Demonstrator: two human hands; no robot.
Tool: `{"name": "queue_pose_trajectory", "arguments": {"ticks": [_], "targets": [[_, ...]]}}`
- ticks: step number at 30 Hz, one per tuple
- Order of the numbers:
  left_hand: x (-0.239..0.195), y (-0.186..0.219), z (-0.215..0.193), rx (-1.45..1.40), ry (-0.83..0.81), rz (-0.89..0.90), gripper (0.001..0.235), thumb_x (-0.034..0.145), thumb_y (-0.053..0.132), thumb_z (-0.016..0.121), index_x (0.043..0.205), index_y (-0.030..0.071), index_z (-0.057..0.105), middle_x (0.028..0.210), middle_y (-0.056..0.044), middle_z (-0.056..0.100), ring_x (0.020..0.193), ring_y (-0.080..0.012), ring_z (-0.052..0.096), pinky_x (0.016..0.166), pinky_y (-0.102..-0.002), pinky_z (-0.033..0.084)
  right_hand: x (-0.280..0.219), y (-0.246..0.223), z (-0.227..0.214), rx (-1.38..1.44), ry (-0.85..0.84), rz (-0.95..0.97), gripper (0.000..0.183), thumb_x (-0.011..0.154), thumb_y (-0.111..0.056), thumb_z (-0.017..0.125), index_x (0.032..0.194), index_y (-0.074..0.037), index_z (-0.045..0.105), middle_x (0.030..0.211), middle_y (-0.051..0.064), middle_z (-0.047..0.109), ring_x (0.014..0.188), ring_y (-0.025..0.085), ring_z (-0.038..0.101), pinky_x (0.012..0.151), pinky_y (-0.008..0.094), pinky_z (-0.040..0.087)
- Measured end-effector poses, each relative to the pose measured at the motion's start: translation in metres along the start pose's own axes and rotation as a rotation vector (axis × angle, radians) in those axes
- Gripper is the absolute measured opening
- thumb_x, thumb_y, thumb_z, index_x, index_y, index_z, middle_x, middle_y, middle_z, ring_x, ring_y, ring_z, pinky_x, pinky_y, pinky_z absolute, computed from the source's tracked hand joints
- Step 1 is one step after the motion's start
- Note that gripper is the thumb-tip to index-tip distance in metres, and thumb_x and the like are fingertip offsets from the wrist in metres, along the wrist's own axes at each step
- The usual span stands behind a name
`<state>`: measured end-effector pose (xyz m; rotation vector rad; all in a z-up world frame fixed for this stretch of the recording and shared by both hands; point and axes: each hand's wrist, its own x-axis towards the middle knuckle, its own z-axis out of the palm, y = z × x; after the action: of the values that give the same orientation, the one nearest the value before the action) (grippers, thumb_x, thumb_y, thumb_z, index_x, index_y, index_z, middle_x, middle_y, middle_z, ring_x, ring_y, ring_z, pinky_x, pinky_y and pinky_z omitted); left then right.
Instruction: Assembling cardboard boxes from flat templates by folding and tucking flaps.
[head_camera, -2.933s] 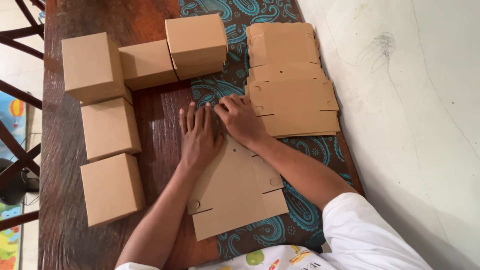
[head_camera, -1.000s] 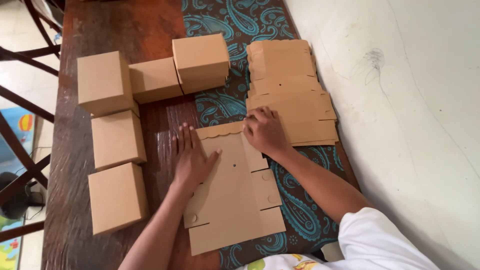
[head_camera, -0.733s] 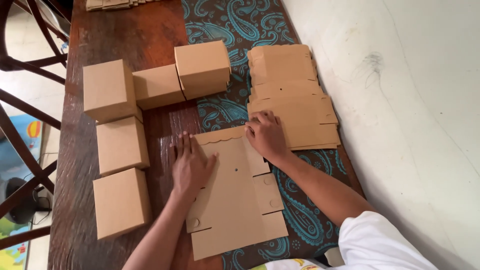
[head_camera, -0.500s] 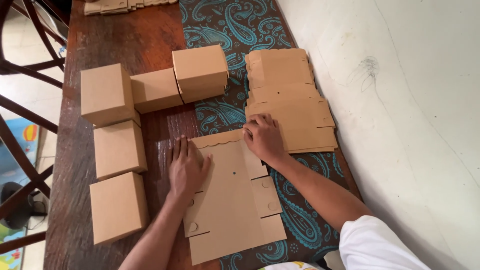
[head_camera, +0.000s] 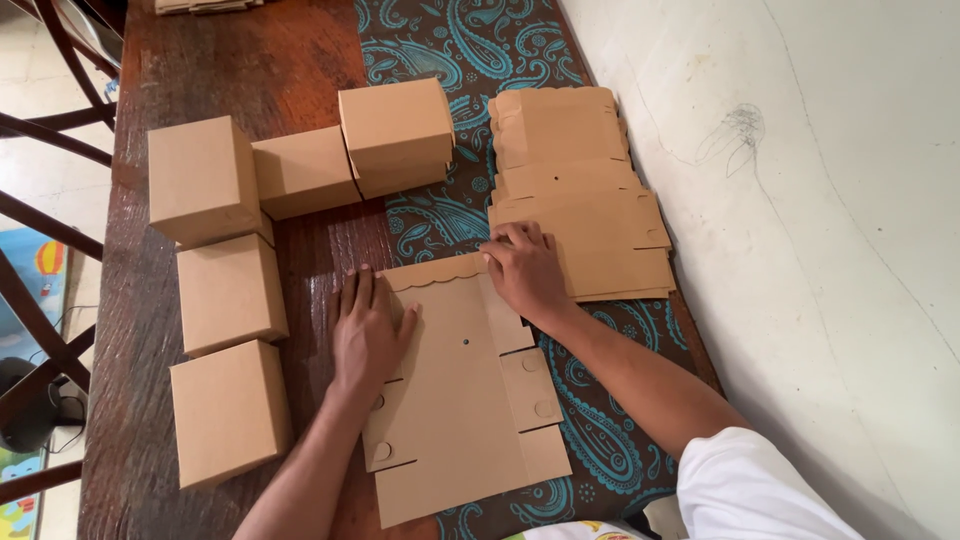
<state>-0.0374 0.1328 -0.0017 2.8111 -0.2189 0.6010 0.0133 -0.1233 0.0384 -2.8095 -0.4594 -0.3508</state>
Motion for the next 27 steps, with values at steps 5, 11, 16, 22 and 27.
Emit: {"name": "queue_pose_trajectory", "arguments": {"ticks": [5,11,16,22,27], "targets": [[-0.002,-0.007,0.014,-0.021,0.035,0.055,0.057,0.089,0.047,0.069,0.129,0.006,0.071,0.142,-0.014,0.063,0.140,-0.0346,0.053,0.114,-0.047,0.038,0.001,0.002,-0.003,0.042,-0.036,-0.053,0.018,0.105,-0.025,0.060,0.114,-0.020,0.074,0.113,0.001,0.057,0.121,0.025,0.052,0.098,0.047,0.046],[-0.002,-0.004,0.009,-0.039,0.048,0.095,0.051,0.091,0.042,0.067,0.133,0.013,0.067,0.144,-0.013,0.061,0.140,-0.0359,0.052,0.113,-0.049,0.040,0.003,-0.006,-0.025,0.100,-0.177,-0.145,0.028,0.102,-0.034,0.064,0.126,-0.021,0.069,0.121,0.001,0.059,0.128,0.024,0.049,0.103,0.049,0.042],[0.001,0.004,-0.010,-0.144,0.120,0.129,0.057,0.090,0.034,0.072,0.139,0.009,0.064,0.149,-0.020,0.055,0.144,-0.0429,0.046,0.116,-0.051,0.038,0.005,-0.014,-0.028,0.142,-0.122,-0.096,0.019,0.103,-0.019,0.062,0.119,-0.020,0.073,0.114,-0.002,0.065,0.122,0.020,0.056,0.099,0.045,0.046],[-0.018,0.022,0.008,-0.151,0.145,0.417,0.043,0.084,0.027,0.069,0.124,0.011,0.071,0.128,-0.017,0.066,0.125,-0.0388,0.063,0.107,-0.052,0.048,0.003,-0.008,-0.023,0.127,-0.035,-0.093,0.018,0.102,-0.016,0.064,0.113,-0.018,0.078,0.111,0.001,0.071,0.116,0.021,0.061,0.096,0.043,0.048],[-0.030,0.069,-0.049,-0.042,-0.676,0.367,0.088,0.096,0.076,0.037,0.166,0.024,0.021,0.171,-0.020,0.008,0.156,-0.0499,0.003,0.122,-0.064,0.005,0.003,-0.003,-0.022,0.150,-0.017,-0.150,0.019,0.103,-0.017,0.063,0.116,-0.017,0.078,0.110,-0.001,0.070,0.115,0.018,0.062,0.096,0.040,0.051]]}}
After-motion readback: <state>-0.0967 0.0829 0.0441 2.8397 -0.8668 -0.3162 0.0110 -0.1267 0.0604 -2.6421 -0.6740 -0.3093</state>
